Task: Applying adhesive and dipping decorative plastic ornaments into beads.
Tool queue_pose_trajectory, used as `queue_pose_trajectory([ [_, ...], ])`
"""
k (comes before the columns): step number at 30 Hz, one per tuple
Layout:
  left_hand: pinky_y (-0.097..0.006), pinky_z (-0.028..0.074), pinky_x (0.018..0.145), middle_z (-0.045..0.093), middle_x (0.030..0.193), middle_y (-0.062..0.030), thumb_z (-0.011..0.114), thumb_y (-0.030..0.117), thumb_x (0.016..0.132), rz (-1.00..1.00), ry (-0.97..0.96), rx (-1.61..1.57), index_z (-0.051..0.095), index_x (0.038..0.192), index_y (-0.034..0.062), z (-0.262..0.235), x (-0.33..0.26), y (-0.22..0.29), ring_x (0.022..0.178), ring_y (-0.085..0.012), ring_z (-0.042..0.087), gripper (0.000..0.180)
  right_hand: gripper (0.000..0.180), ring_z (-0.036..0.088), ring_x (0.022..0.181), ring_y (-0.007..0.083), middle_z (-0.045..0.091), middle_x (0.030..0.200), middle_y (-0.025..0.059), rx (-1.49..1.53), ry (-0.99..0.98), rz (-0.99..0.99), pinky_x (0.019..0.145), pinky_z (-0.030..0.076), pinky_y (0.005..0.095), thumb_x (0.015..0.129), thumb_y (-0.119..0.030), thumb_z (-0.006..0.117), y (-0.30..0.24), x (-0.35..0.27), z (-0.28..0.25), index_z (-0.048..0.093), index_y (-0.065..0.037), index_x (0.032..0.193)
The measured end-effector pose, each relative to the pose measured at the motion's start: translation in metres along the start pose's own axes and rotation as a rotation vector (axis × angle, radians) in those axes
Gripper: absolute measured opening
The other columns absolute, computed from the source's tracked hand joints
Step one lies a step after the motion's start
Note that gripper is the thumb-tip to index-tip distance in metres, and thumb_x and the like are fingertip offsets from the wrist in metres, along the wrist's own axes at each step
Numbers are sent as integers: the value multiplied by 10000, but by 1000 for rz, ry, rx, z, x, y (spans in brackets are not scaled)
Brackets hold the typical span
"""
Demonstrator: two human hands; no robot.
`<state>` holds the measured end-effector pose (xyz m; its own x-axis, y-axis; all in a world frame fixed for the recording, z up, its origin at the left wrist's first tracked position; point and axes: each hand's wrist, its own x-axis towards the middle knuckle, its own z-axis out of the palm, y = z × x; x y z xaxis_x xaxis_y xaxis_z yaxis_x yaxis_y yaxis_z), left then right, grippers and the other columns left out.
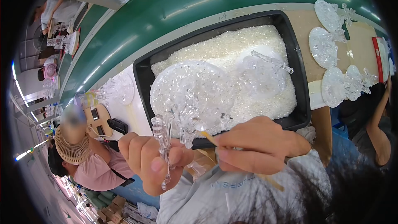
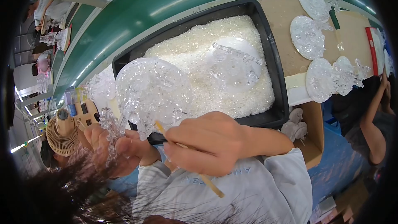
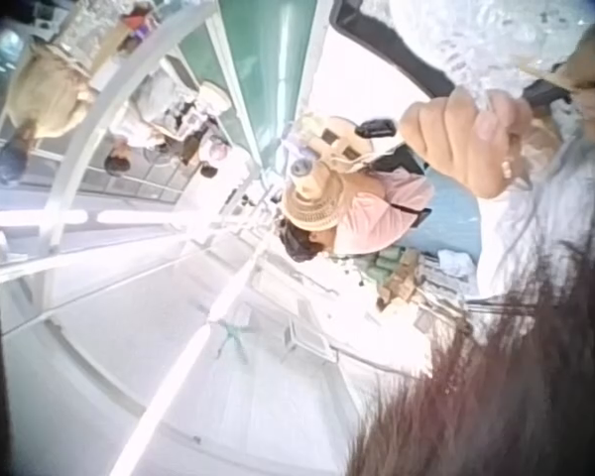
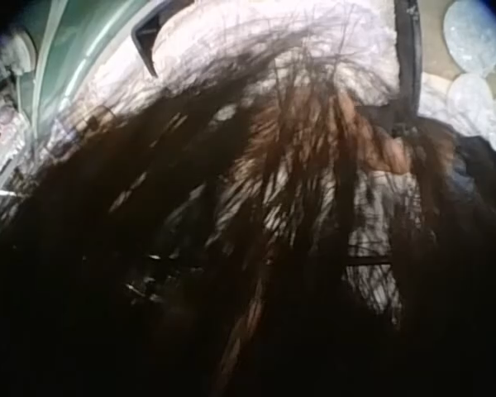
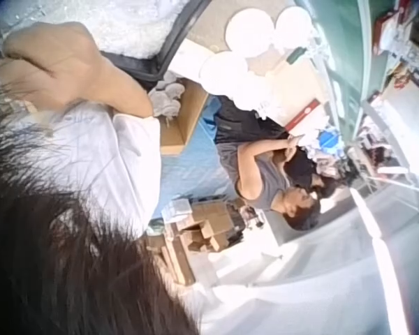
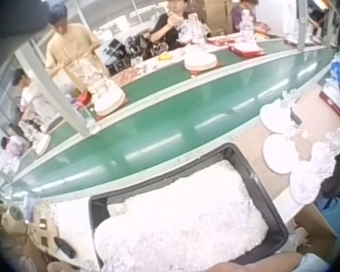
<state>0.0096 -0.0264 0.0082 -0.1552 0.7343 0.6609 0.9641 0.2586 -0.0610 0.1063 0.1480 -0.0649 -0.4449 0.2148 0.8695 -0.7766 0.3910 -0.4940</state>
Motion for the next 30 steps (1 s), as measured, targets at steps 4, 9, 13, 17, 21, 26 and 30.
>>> queue_pose_trajectory([
  [4, -370, 283, 483, 456, 531, -18, 560, 30, 833, 49, 91, 5, 369, 1306, -11, 8, -3, -4, 434, -158, 356, 512, 218, 617, 511, 191, 636, 806, 194, 3, -10, 14, 400, 474, 248, 709, -35, 749, -4, 8, -10, 635, 67, 864],
  [9, -371, 278, 481, 454, 536, -30, 558, 24, 823, 42, 73, 9, 413, 1267, -21, 5, -2, -4, 433, -160, 353, 470, 287, 648, 531, 216, 664, 802, 213, -23, 4, 59, 434, 500, 264, 686, -29, 813, -4, 7, -16, 632, 47, 895],
  [13, -376, 283, 489, 450, 539, -31, 556, 15, 806, 46, 113, 14, 417, 1284, -22, 5, -5, -3, 442, -165, 354, 499, 347, 668, 537, 227, 690, 789, 218, -36, 12, 145, 456, 512, 269, 654, -25, 860, -8, 8, -17, 631, 17, 911],
  [17, -379, 289, 499, 453, 541, -29, 546, -9, 774, 46, 42, -6, 406, 1324, -20, 4, -21, -6, 452, -169, 356, 567, 337, 665, 536, 227, 688, 788, 213, -37, 9, 100, 466, 514, 273, 657, -21, 858, -7, 10, -20, 634, 8, 907],
  [21, -379, 284, 501, 464, 556, -41, 540, -28, 762, 44, 54, -66, 405, 1333, -13, 3, -8, -5, 455, -179, 354, 587, 331, 672, 566, 237, 688, 796, 213, -105, 3, 152, 492, 521, 276, 657, -2, 851, -9, 8, -18, 639, 4, 910],
  [26, -380, 284, 499, 488, 571, -55, 546, -13, 804, 6, 66, -100, 410, 1320, -16, 9, -10, -9, 459, -182, 363, 534, 337, 668, 580, 240, 691, 811, 207, -11, 3, 201, 509, 523, 272, 645, 23, 838, -9, 9, -23, 642, 0, 918],
  [30, -378, 279, 503, 517, 586, -60, 569, 8, 838, -46, 24, -93, 433, 1286, -8, 5, -19, -9, 464, -177, 374, 469, 339, 668, 579, 239, 694, 848, 211, -49, -12, 227, 514, 527, 278, 647, 20, 845, -11, 4, -22, 655, 2, 927],
])
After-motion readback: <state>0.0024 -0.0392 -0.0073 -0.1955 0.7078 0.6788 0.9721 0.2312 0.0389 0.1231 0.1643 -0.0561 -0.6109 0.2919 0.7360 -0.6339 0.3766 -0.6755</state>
